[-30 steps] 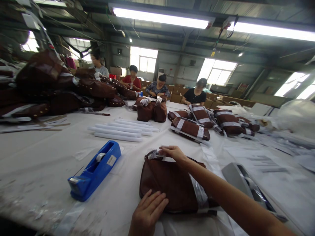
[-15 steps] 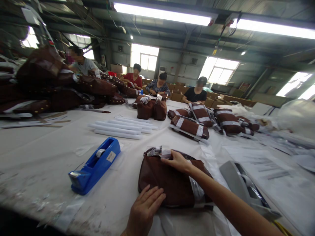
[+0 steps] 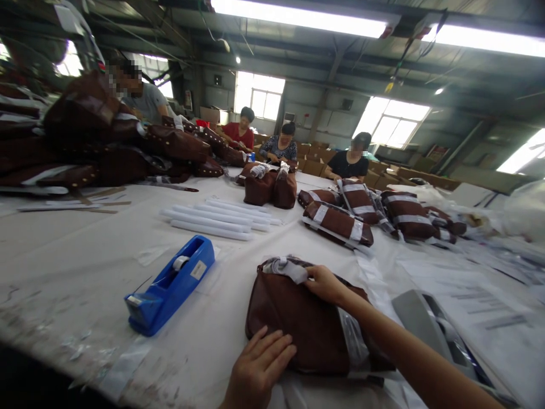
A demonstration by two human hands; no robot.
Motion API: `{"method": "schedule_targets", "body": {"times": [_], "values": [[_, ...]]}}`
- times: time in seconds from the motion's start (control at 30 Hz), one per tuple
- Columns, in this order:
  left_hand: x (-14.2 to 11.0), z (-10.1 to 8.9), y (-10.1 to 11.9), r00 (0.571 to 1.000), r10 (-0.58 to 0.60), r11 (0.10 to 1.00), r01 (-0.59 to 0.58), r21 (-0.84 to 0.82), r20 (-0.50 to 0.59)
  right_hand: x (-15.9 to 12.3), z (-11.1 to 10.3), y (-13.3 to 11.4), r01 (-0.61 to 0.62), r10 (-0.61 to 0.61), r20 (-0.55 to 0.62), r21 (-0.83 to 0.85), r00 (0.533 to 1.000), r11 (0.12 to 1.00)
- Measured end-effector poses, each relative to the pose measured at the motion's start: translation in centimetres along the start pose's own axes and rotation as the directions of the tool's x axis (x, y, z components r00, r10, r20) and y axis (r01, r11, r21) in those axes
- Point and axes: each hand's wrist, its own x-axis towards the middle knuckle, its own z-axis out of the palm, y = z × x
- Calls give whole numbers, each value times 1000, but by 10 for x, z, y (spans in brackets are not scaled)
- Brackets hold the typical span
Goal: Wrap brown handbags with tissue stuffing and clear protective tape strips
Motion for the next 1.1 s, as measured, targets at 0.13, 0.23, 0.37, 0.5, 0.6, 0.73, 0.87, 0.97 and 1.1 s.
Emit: {"method": "schedule_targets", "body": {"times": [0.13, 0.23, 0.37, 0.5, 0.6, 0.73, 0.87, 0.97, 1.1], "values": [[-1, 1, 1, 1000, -16, 1000, 16, -12, 9, -7, -1, 2, -64, 65, -59, 18, 996, 998], [1, 0, 2, 1000, -25, 999, 25, -19, 3, -12, 2, -6, 41, -40, -12, 101, 999, 994], [4, -3, 2, 1000, -31, 999, 31, -17, 5, -7, 7, -20, 141, -149, 32, 175, 988, 974], [4, -4, 2, 999, -24, 1000, 24, -14, 22, 16, 11, -26, 101, -111, 38, 205, 993, 974], [3, -2, 1, 1000, -13, 1000, 13, -13, 22, 26, 12, -28, 56, -62, 25, 214, 998, 975], [3, -2, 2, 1000, -30, 999, 30, -25, 10, 22, 6, -34, 21, -14, -43, 167, 999, 986], [7, -4, 3, 999, -48, 998, 48, -32, 5, 19, 2, -40, 1, 19, -112, 173, 994, 985], [8, -5, 4, 999, -51, 998, 51, -31, 4, 25, 7, -43, 4, 28, -155, 205, 988, 979], [9, -3, 6, 999, -49, 998, 48, -33, -13, 37, 16, -50, 34, 15, -190, 249, 982, 968]]}}
